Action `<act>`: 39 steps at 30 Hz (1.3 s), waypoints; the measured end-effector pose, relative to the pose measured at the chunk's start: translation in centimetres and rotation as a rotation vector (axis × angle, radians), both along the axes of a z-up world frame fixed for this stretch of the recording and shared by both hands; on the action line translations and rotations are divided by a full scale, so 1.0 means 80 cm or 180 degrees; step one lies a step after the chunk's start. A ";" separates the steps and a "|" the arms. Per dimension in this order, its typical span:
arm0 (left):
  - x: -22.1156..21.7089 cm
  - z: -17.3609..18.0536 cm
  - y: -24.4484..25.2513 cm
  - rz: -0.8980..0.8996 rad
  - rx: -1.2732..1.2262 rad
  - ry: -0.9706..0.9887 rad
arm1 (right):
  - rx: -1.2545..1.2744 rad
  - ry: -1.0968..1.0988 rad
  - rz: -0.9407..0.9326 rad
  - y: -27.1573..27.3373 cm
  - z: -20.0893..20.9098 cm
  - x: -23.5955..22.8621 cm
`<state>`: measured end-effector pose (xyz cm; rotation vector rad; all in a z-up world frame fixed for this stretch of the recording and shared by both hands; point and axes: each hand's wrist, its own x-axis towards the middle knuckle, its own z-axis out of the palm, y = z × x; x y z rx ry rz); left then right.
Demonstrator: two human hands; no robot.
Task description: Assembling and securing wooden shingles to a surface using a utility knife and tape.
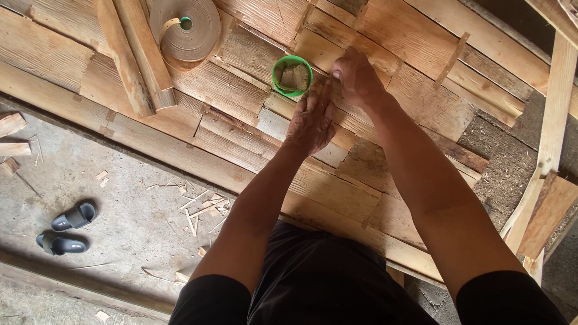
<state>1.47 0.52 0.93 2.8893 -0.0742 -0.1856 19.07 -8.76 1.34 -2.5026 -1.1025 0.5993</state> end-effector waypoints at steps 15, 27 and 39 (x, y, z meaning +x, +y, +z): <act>0.007 -0.011 -0.005 0.0003 0.0037 0.0102 | -0.0785 -0.0967 0.0633 -0.010 -0.003 -0.029; 0.009 -0.017 -0.012 -0.0047 0.0367 0.0288 | -0.0956 -0.1699 0.0776 0.001 -0.006 -0.055; 0.014 0.003 -0.005 -0.0116 0.0340 0.0447 | -0.0456 -0.1305 0.0264 -0.011 -0.012 -0.051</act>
